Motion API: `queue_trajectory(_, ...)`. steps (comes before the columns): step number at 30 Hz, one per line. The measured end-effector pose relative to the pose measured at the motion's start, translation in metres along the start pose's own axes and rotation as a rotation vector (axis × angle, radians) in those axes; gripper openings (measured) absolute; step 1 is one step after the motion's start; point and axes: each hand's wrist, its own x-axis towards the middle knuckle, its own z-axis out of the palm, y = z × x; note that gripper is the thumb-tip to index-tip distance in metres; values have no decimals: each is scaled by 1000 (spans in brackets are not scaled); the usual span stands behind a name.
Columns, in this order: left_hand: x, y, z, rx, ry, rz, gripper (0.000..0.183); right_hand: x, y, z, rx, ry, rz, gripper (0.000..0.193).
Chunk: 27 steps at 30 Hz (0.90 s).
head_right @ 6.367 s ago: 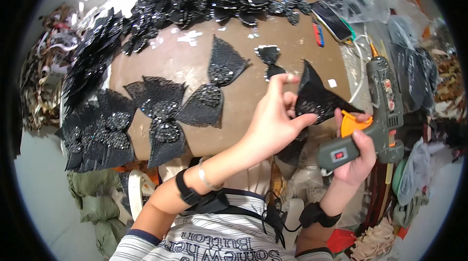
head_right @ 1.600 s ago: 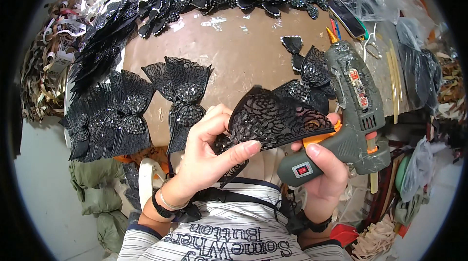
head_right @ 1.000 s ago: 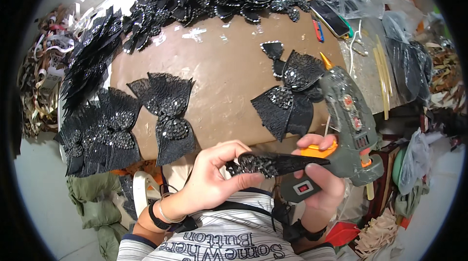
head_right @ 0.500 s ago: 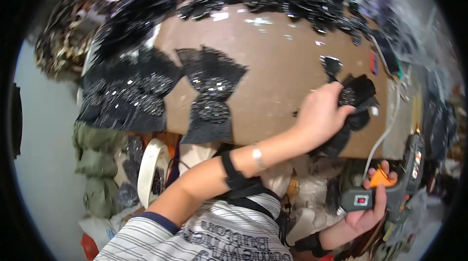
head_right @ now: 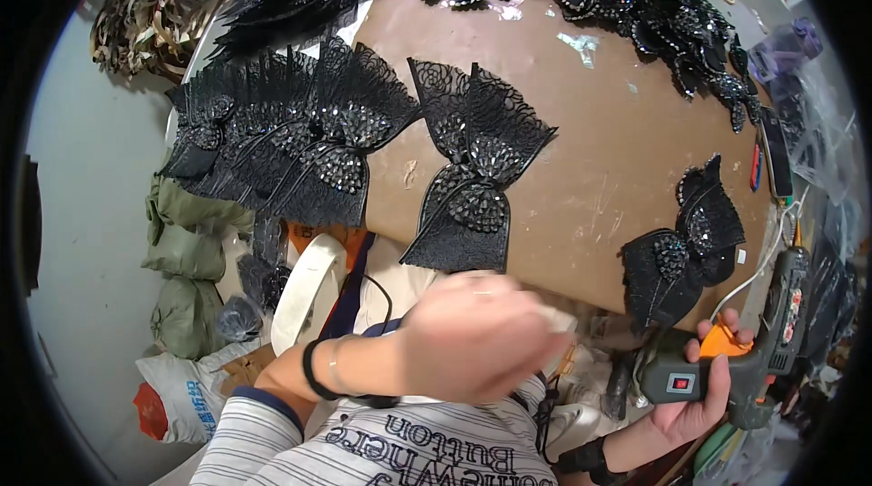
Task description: The person assembles black lace bows by folding pieces of sequined lace and securing them with a hot glue gun. They repeatedly pick up lace pieces, fold them into bow shapes, apply glue to the center, and press the layers together before placing the finished items on the table.
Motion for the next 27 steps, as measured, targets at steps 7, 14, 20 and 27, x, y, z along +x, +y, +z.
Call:
queue_trajectory(7, -15, -70, -50, 400, 81, -473, 17, 6, 42, 58, -36, -77, 155, 38)
queue_trajectory(14, -5, -72, -16, 235, -25, -488, 37, 4, 55, 86, -70, -163, 252, 40)
queue_trajectory(20, -1, -48, -6, -733, -4, -715, 52, 3, 53, 92, -167, -127, 366, 42)
queue_trajectory(27, 12, -24, 21, -937, -90, -647, 70, -7, 53, 112, -142, -40, 270, 57)
